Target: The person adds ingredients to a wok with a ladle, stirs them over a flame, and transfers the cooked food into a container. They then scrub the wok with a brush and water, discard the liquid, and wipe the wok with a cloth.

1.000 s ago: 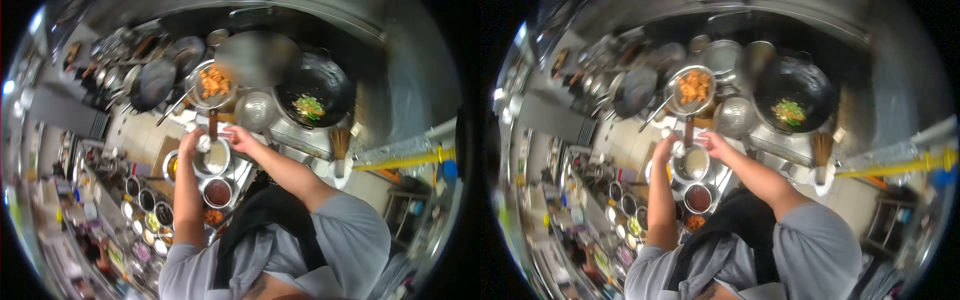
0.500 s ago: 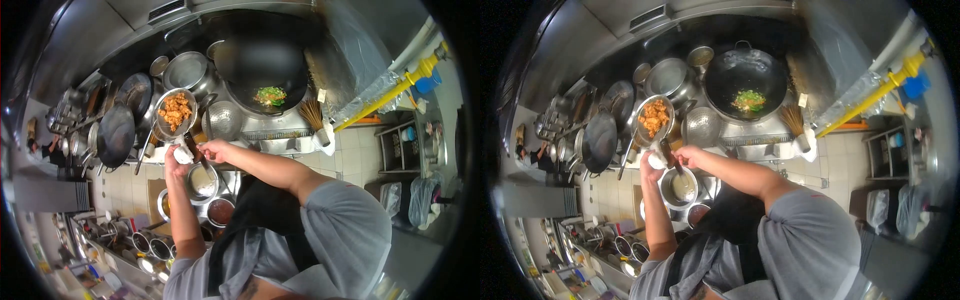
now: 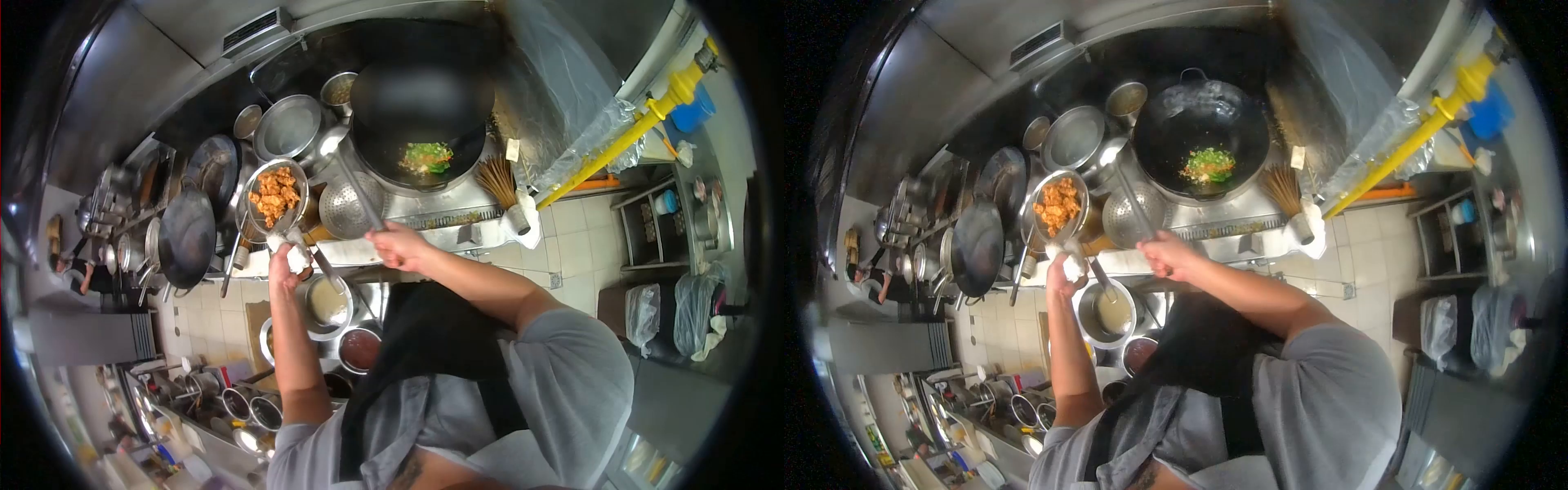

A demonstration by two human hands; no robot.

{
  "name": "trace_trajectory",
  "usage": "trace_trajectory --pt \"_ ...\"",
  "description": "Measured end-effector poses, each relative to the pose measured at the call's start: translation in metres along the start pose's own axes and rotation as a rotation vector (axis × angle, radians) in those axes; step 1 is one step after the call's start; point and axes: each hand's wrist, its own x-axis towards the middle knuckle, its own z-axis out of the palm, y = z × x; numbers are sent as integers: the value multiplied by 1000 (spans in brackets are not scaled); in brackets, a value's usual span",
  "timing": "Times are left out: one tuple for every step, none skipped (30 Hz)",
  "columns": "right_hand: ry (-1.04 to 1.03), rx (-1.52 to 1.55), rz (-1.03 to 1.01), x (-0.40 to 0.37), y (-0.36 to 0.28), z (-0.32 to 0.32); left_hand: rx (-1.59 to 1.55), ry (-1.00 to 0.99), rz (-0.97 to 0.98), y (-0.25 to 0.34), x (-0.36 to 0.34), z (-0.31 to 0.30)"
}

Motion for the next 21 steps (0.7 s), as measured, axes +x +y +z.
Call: trace_trajectory --pt "-61 71 -1 -21 -9 -10 71 -19 -2 1 2 -7" --pt "-122 140 1 -42 -18 -21 69 16 17 1 2 -11" --pt "-168 168 14 -61 -28 -35 83 41 24 2 2 -16" --pt "-214 196 29 -78 -36 -50 96 37 30 5 -2 -17" --pt "-231 120 17 -95 -44 -69 110 33 37 8 -9 -14" --pt "-178 -13 -6 -104 -51 -86 158 55 53 9 -17 -7" --pt "-54 -126 4 -107 -58 -113 191 45 74 9 -22 -3" --pt "68 -241 9 -107 -68 -138 209 80 100 12 -44 18" --pt "196 -419 -110 -115 -80 -153 230 113 127 16 -69 46" --pt "322 -593 -233 -121 -91 -165 228 83 160 15 -82 67" --pt "427 -659 -239 -131 -104 -168 228 50 197 13 -86 85" --pt "494 -709 -216 -140 -116 -172 176 -16 182 7 -78 94" --pt "563 -760 -191 -149 -124 -179 130 -100 129 8 -78 112" --pt "558 -764 -186 -154 -128 -192 160 -48 141 4 -80 133" --pt "545 -696 -209 -157 -131 -207 188 4 153 0 -87 167" --pt "532 -628 -230 -161 -134 -222 213 0 215 -10 -76 186" --pt "526 -633 -223 -165 -138 -235 240 -1 274 -21 -61 200" --pt "528 -632 -222 -169 -141 -247 309 -5 314 -29 -50 216" --pt "529 -630 -224 -172 -144 -256 378 -8 357 -36 -36 228" --pt "514 -629 -223 -178 -147 -259 447 -39 362 -48 -11 232" --pt "509 -630 -221 -181 -148 -265 517 -71 363 -60 7 235"
